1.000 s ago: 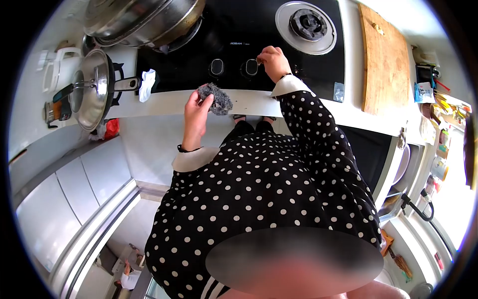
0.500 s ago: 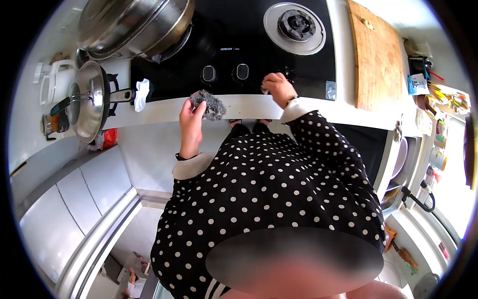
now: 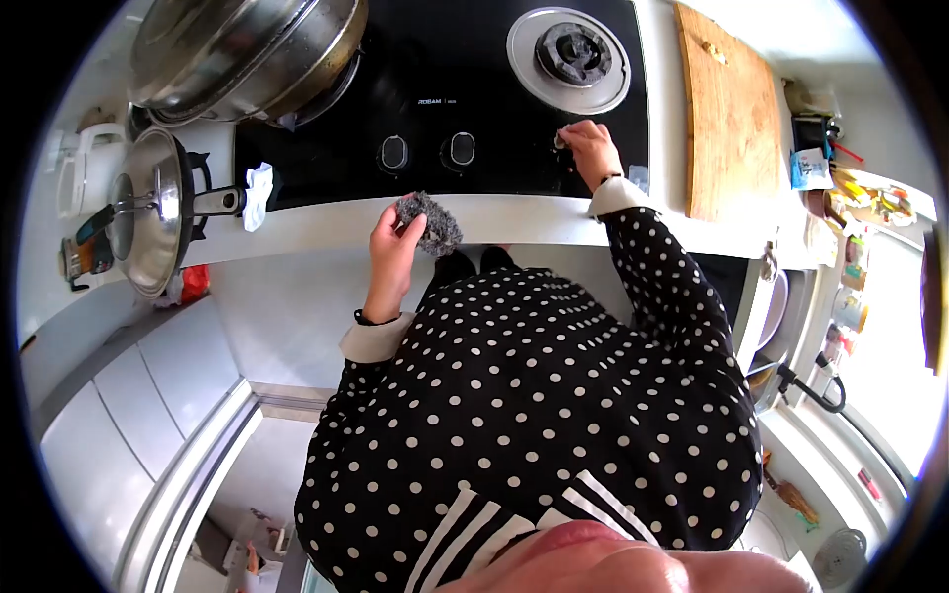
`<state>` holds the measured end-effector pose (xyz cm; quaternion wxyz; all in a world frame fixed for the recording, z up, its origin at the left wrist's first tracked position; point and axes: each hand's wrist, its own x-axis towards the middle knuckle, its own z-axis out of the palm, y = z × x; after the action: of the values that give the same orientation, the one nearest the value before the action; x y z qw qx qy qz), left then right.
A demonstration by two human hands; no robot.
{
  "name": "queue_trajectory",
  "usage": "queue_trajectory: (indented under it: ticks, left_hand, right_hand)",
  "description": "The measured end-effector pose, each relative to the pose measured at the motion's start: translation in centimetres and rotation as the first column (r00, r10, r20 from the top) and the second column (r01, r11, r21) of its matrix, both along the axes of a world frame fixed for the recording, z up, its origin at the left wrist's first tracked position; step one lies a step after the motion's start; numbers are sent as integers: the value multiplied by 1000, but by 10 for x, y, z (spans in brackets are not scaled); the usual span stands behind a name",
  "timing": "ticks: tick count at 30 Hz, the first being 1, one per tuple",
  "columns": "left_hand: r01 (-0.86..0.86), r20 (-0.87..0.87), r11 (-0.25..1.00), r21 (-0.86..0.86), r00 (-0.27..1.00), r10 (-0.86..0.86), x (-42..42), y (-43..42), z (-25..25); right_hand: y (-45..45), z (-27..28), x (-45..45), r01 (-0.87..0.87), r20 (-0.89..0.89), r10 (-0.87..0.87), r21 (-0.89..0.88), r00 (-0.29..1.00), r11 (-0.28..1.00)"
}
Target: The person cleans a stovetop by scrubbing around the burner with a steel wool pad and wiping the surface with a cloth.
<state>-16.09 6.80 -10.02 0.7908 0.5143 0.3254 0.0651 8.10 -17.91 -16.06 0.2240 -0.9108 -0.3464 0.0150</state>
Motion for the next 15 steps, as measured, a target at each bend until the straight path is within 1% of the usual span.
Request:
queue_trajectory:
  ticks: [2, 4, 5, 8, 9, 10, 12, 13, 15]
  left_hand:
    - [2, -33, 1000, 1, 999, -2, -2, 1, -4]
    - [7, -65, 1000, 9, 998, -7, 1, 3, -8]
    - [14, -79, 1000, 9, 997, -14, 2, 3, -10]
    - [18, -46, 1000, -4, 999, -18, 7, 1, -4]
    - [15, -47, 1000, -5, 999, -15, 7, 3, -6]
    - [4, -40, 1000, -6, 999, -4, 7, 3, -9]
    - [-22, -33, 1000, -18, 999, 22, 10, 2, -13]
    - [-24, -40, 999, -26, 999, 23, 8, 2, -10]
    - [-23, -49, 999, -26, 999, 22, 5, 3, -11]
  right_hand:
    - [18, 2, 9, -5, 13, 5, -11, 1000, 1000]
    - [58, 7, 23, -26, 64, 31, -69, 997, 997]
    - [75, 8, 28, 6, 63, -3, -54, 998, 999]
    - [66, 14, 31, -42, -9, 42, -25, 999, 999]
    - [55, 9, 27, 5, -15, -6, -96, 1000, 995]
    - [38, 10, 25, -81, 4, 83, -135, 997, 988]
    - [33, 6, 21, -64, -39, 65, 32, 997, 997]
    - [47, 12, 24, -78, -12, 78, 8, 997, 997]
    - [81, 3, 42, -95, 9, 95, 72, 995, 993]
